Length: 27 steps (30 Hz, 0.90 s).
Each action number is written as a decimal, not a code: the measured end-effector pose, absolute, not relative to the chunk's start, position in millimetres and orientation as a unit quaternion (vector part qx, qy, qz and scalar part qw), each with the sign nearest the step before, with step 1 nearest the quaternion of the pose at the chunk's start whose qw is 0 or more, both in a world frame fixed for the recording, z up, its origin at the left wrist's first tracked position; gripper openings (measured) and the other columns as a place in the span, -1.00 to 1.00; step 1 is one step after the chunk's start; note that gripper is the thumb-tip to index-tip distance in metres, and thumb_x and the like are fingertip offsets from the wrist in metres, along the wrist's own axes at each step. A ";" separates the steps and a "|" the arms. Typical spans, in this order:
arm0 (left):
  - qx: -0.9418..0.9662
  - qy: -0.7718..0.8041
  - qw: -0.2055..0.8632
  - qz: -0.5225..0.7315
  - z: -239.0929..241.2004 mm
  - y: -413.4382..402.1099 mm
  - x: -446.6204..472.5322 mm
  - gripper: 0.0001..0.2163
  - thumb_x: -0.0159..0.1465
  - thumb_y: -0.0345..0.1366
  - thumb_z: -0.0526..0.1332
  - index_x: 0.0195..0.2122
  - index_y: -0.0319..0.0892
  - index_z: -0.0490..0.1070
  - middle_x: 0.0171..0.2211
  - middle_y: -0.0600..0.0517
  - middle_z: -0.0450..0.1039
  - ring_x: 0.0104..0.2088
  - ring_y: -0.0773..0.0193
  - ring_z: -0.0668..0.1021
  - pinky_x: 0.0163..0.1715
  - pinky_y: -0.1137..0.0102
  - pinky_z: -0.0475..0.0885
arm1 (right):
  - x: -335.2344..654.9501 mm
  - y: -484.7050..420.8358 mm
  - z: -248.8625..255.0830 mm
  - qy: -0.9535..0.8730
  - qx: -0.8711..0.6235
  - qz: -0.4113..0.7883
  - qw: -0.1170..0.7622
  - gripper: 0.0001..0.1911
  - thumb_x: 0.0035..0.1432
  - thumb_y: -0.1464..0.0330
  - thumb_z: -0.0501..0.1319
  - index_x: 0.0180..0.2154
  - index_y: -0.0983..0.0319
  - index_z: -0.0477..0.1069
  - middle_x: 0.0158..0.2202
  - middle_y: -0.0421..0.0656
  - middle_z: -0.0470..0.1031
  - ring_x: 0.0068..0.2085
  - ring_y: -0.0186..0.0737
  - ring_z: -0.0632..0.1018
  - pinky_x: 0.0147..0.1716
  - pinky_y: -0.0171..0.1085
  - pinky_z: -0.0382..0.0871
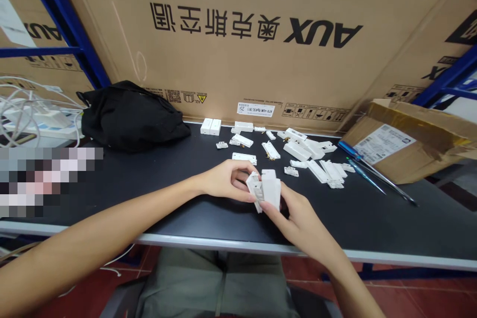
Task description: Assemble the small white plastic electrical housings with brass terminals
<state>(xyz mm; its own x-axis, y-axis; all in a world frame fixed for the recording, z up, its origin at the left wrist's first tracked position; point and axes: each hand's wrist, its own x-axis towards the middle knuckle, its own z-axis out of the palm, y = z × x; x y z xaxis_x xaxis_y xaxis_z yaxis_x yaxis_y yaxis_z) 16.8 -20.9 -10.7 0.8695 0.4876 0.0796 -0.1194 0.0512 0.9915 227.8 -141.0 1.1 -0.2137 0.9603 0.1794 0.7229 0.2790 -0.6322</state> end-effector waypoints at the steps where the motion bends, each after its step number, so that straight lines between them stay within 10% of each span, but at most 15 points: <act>1: 0.652 0.142 0.713 0.216 -9.8 -20.0 16.8 -0.54 0.02 -0.35 0.58 -0.13 -0.23 0.41 -0.28 0.05 0.58 -0.28 0.31 0.66 -0.16 0.36 0.61 | 228.4 -140.6 2.1 -0.741 -0.562 0.221 0.293 -0.71 0.42 0.11 0.12 -0.24 0.18 0.33 -0.34 -0.17 0.48 -0.36 -0.19 0.45 -0.37 -0.23 0.34; 27: 0.669 0.170 0.697 0.197 -13.0 -14.3 16.8 -0.45 -0.10 -0.40 0.63 -0.06 -0.23 0.56 -0.16 -0.03 0.65 -0.15 0.19 0.69 0.03 0.25 0.57 | 220.4 -141.5 -7.6 -0.790 -0.574 0.058 0.210 -0.71 0.45 0.13 0.09 -0.29 0.15 0.21 -0.34 -0.13 0.45 -0.38 -0.14 0.50 -0.43 -0.22 0.29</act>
